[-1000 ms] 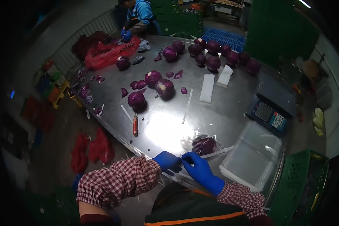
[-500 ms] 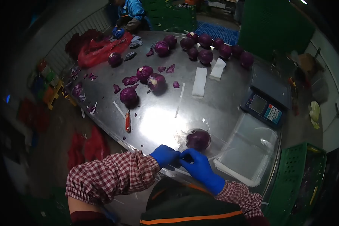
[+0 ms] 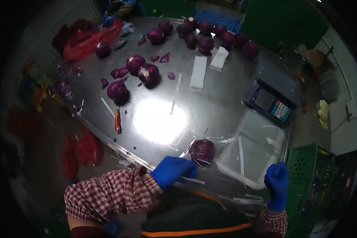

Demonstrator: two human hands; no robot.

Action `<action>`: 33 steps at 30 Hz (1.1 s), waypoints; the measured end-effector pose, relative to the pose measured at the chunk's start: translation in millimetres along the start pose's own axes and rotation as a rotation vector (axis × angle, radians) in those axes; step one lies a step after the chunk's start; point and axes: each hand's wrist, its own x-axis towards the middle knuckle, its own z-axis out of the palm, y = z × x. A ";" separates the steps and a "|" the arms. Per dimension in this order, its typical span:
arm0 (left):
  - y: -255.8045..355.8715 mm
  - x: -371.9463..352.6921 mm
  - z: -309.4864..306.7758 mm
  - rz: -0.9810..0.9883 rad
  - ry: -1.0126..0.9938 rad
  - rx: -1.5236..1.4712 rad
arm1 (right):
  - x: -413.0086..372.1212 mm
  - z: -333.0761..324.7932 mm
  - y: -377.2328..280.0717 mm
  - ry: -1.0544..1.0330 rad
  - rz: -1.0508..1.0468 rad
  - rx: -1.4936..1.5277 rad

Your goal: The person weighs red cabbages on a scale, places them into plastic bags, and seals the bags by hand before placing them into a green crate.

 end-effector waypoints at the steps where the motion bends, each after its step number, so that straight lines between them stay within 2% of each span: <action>1: -9.5 10.0 -6.1 0.026 0.011 0.124 | -5.2 -0.5 -3.6 0.128 -0.002 -0.038; 2: -23.4 16.0 -8.4 0.186 0.077 0.202 | -6.9 -0.3 -3.2 0.145 0.011 -0.043; 3: -34.3 19.0 -7.5 0.364 0.144 0.280 | -2.3 0.0 -4.5 0.186 -0.016 0.082; 4: -37.7 15.4 -3.0 0.449 0.198 0.434 | 3.2 -1.7 -6.4 0.229 -0.049 0.205; 5: -40.1 10.6 3.0 0.528 0.243 0.587 | 8.6 -8.6 -9.2 0.252 -0.054 0.199; 6: -43.6 9.5 8.8 0.737 0.235 0.811 | 11.9 -19.7 -11.3 0.252 -0.132 0.325; 7: -47.1 12.9 20.1 0.734 0.191 0.814 | 13.2 -29.9 -10.9 0.254 -0.215 0.446; 9: -46.8 23.7 54.3 0.864 0.056 1.209 | 32.9 -48.4 3.7 0.429 -0.111 0.163; 11: -65.7 49.9 69.4 0.818 -0.004 1.261 | 42.6 -81.9 49.8 0.453 0.081 -0.185; 13: -82.9 79.2 63.8 0.770 0.025 1.596 | 35.4 -88.5 79.7 0.430 0.252 -0.240; 14: -115.5 112.2 44.2 0.943 0.136 1.642 | 35.4 -86.5 84.7 0.430 0.262 -0.246; 15: -98.6 110.5 32.2 0.882 0.137 1.607 | 30.5 -81.7 92.7 0.387 0.233 -0.252; 16: -86.5 113.4 18.6 0.915 0.183 1.709 | 22.7 -75.6 103.4 0.350 0.208 -0.249; 17: -64.9 106.1 11.8 0.815 0.057 1.772 | 20.6 -70.4 116.2 0.357 0.223 -0.239; 19: -40.9 90.9 11.3 0.844 0.009 1.791 | 27.8 -61.0 141.2 0.238 -0.242 -1.134; 20: -42.1 81.0 15.7 0.840 0.010 1.796 | 29.7 -56.8 151.1 0.238 -0.243 -1.128; 22: -60.6 54.7 30.4 0.803 0.388 1.733 | 33.3 -52.0 167.2 0.131 -0.050 -1.016; 23: -67.0 30.0 41.9 0.796 0.468 1.377 | 34.1 -49.8 165.8 0.119 -0.038 -1.007; 25: -110.0 11.9 60.7 0.694 0.618 0.776 | 36.5 -44.3 159.1 0.077 0.203 -0.751; 26: -131.2 16.7 64.6 0.674 0.617 0.781 | 34.6 -45.0 163.0 0.069 0.220 -0.745; 28: -167.6 39.9 70.9 0.053 0.167 0.102 | 41.9 -45.8 166.2 0.023 0.257 -0.630; 29: -161.5 43.3 81.2 0.050 0.179 0.097 | 44.6 -44.5 166.7 0.009 0.259 -0.627; 31: -140.4 54.7 102.0 -0.280 0.110 -0.440 | 42.8 -42.5 163.6 -0.041 0.322 -0.548; 33: -143.5 65.0 102.1 -0.245 0.065 -0.409 | 37.5 -38.0 156.7 -0.063 0.343 -0.476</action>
